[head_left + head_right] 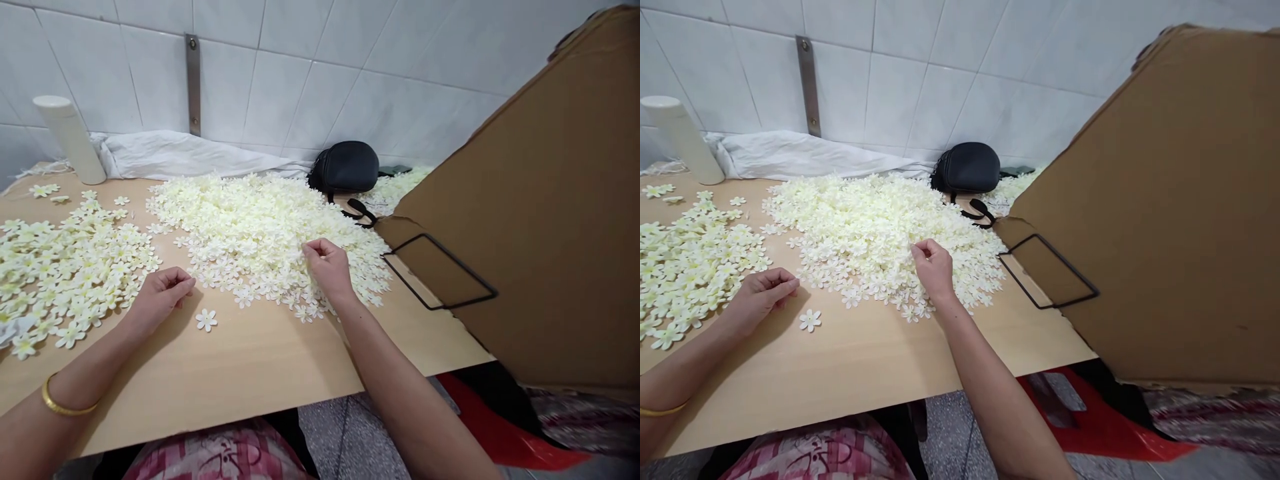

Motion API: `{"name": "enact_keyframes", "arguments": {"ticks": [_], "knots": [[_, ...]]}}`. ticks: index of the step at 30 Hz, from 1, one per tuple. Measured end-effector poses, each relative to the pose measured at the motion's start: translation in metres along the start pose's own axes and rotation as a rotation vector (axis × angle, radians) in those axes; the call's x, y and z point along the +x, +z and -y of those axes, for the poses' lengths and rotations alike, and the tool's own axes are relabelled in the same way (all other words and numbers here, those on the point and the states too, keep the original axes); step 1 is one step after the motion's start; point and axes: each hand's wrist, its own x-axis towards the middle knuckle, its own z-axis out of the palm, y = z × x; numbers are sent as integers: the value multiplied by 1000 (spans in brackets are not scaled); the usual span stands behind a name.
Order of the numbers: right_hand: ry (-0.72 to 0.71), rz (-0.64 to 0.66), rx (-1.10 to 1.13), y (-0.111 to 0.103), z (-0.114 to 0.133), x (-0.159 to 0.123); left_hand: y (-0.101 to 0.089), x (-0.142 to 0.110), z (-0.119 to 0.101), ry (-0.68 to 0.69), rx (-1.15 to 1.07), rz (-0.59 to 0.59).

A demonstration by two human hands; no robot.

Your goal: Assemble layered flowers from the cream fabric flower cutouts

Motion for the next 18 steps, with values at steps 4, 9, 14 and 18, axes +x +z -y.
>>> {"name": "enact_keyframes", "arguments": {"ticks": [4, 9, 14, 18], "knots": [[-327, -78, -217, 7, 9, -9, 2, 0, 3, 15, 6, 3], [-735, 270, -392, 36, 35, -30, 2, -1, 4, 10, 6, 18], [-920, 435, -644, 59, 44, -39, 2, -3, 1, 5, 30, 24], [-872, 466, -669, 63, 46, -35, 4, -4, 1, 29, 103, 33]]}}
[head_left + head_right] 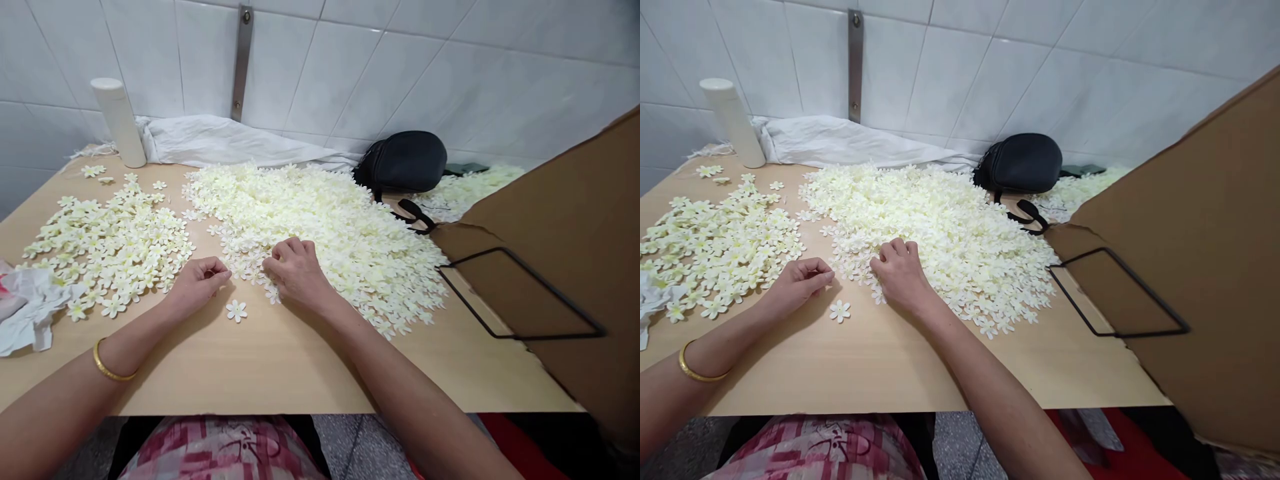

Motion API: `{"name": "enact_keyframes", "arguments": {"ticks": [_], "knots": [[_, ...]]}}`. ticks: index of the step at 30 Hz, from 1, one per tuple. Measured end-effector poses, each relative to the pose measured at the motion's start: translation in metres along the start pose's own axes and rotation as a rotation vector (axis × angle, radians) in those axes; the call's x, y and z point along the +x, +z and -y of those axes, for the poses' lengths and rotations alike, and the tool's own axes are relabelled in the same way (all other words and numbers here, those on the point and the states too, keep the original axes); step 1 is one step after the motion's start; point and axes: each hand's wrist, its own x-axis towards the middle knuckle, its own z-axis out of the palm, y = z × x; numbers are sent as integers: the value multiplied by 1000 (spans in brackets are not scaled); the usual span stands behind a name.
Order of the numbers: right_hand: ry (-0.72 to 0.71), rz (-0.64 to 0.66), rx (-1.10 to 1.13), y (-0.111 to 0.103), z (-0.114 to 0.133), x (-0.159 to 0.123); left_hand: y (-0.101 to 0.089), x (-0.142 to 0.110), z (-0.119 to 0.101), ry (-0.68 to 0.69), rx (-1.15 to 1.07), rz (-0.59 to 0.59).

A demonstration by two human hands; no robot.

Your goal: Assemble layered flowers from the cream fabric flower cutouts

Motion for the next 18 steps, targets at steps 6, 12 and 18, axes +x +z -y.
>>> {"name": "enact_keyframes", "arguments": {"ticks": [6, 12, 18], "knots": [[232, -116, 353, -13, -8, -4, 2, 2, 10, 200, 192, -23], [513, 18, 780, -32, -6, -8, -1, 4, 12, 397, 483, -74], [574, 204, 926, -31, 8, -7, 1, 3, 9, 398, 517, 22]]}}
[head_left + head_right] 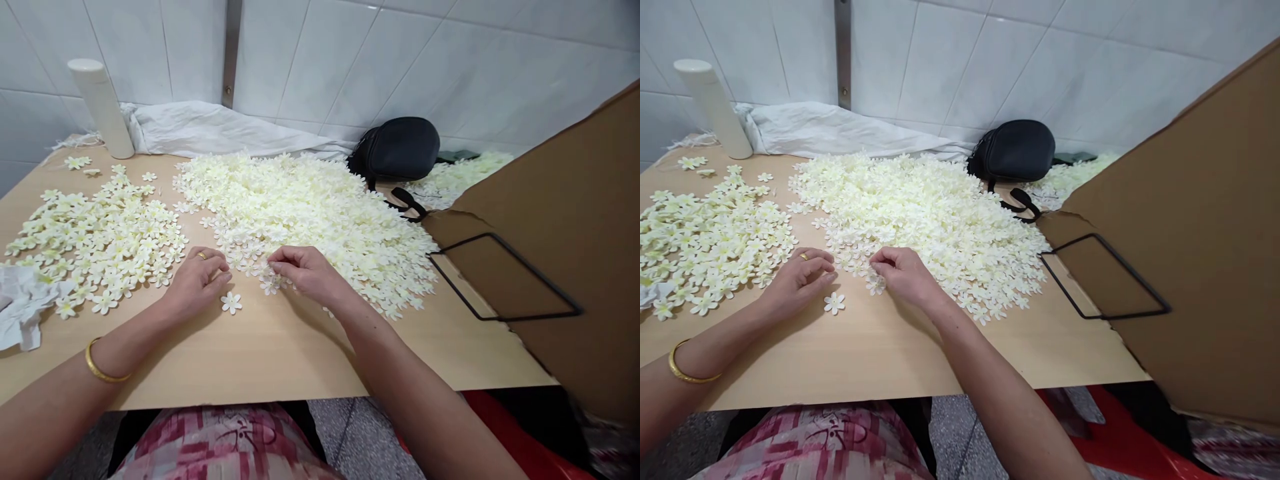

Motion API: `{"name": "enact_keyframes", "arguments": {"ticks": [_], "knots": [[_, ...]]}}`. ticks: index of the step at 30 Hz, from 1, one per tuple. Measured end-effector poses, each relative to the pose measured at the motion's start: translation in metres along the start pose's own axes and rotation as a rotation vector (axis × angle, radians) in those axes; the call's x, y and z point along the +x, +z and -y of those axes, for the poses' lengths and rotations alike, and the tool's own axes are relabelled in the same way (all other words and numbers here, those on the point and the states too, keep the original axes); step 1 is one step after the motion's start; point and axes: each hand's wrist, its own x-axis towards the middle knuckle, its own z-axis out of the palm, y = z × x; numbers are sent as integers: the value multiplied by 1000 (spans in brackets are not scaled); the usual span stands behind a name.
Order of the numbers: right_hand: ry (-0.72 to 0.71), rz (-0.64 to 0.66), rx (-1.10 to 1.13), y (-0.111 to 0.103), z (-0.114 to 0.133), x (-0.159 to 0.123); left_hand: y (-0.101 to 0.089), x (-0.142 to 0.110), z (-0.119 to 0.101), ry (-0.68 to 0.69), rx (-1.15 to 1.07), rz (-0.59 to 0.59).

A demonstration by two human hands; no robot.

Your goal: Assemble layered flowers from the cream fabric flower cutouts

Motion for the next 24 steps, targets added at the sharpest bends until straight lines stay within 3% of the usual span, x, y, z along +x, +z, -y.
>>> {"name": "enact_keyframes", "arguments": {"ticks": [2, 4, 8, 13, 16, 18, 20, 24], "knots": [[-56, -26, -172, 6, -3, 0, 1, 0, 1, 33, -41, 52], [-131, -134, -415, 11, -7, 0, 3, -1, 1, 64, -102, 87], [-324, -345, -708, 14, -14, -5, 3, -2, 2, 45, -232, -11], [-651, -277, -889, 18, -22, -10, -1, -2, 1, -111, -256, -240], [-652, -299, -987, 20, -26, -7, -3, -1, 1, -151, -277, -295], [-626, -327, -926, 20, -22, -7, -4, 0, 2, -161, -303, -305], [-631, -271, -797, 23, -13, -10, -4, -1, 3, -173, -335, -314], [-667, 93, -699, 41, 9, -23, -3, -4, 4, -211, -367, -298]]}}
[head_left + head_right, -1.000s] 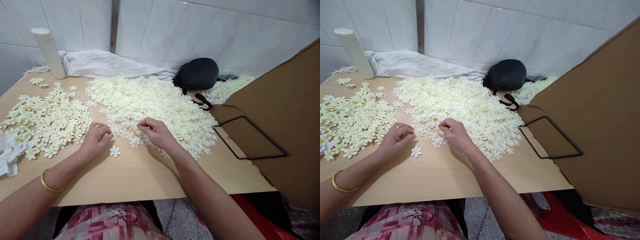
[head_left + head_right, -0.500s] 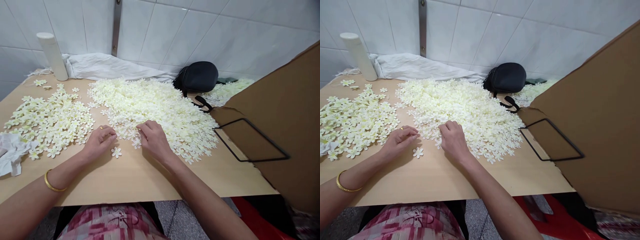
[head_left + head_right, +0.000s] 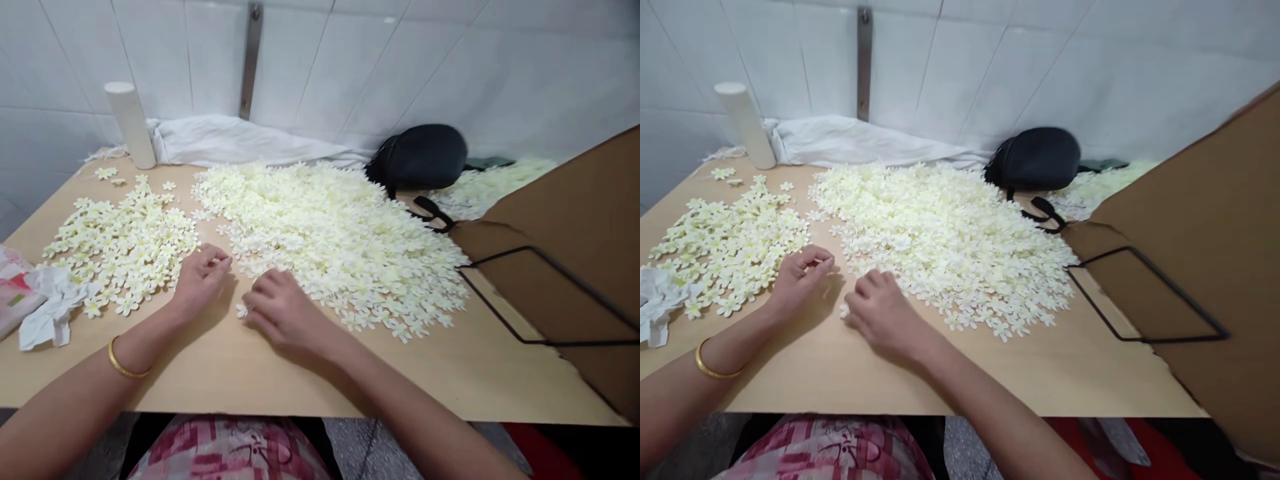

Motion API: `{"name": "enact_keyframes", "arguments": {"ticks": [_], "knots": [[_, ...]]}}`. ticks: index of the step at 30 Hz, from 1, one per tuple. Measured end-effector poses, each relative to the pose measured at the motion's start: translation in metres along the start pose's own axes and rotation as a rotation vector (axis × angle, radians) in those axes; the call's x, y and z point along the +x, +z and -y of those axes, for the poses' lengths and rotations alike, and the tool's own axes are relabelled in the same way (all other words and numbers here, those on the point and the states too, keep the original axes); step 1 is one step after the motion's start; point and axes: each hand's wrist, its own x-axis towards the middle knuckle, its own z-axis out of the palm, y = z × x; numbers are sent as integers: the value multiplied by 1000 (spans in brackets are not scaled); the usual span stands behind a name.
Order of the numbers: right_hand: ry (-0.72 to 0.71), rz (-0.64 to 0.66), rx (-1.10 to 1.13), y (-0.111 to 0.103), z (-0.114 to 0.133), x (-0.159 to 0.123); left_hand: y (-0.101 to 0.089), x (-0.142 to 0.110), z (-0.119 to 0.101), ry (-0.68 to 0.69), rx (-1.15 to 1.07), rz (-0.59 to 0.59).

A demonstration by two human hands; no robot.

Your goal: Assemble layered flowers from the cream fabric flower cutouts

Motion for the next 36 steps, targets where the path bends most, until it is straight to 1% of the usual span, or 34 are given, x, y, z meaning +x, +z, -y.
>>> {"name": "enact_keyframes", "arguments": {"ticks": [1, 3, 6, 8, 11, 13, 14, 17, 19, 21, 23, 25, 27, 29, 31, 33, 36], "knots": [[-21, 34, -29, 2, 6, 2, 0, -1, 1, 8, 9, 0], [-27, 40, -80, 7, 11, 6, 0, -1, 2, 19, 26, 4], [-4, -1, -86, 9, 5, 13, 1, -2, -1, -29, -17, 15], [32, -60, -52, 6, -4, 18, 1, -3, -6, -85, -99, 50], [86, -206, -10, 1, -16, 30, 3, -3, -12, -184, -270, 146], [86, -291, 8, 2, -20, 38, 4, -2, -12, -245, -408, 209], [74, -312, 20, 4, -20, 41, 4, -1, -11, -266, -471, 225], [45, -325, 97, 10, -16, 47, 5, 0, -6, -288, -588, 206], [81, -338, 238, 12, -14, 46, 5, 1, -4, -310, -616, 169], [174, -352, 440, 11, -13, 45, 4, 2, -4, -320, -620, 153], [293, -333, 632, 8, -14, 43, 4, 1, -5, -303, -577, 170], [378, -269, 786, 5, -14, 42, 4, 0, -7, -268, -498, 198], [406, -204, 889, 4, -13, 43, 5, -1, -8, -227, -416, 202], [419, -201, 924, 5, -11, 43, 6, -2, -8, -193, -357, 194], [443, -246, 914, 6, -9, 44, 7, -2, -8, -186, -337, 199], [460, -288, 885, 8, -9, 45, 8, -1, -8, -209, -339, 207], [492, -338, 834, 10, -10, 45, 7, -1, -8, -242, -349, 174]]}}
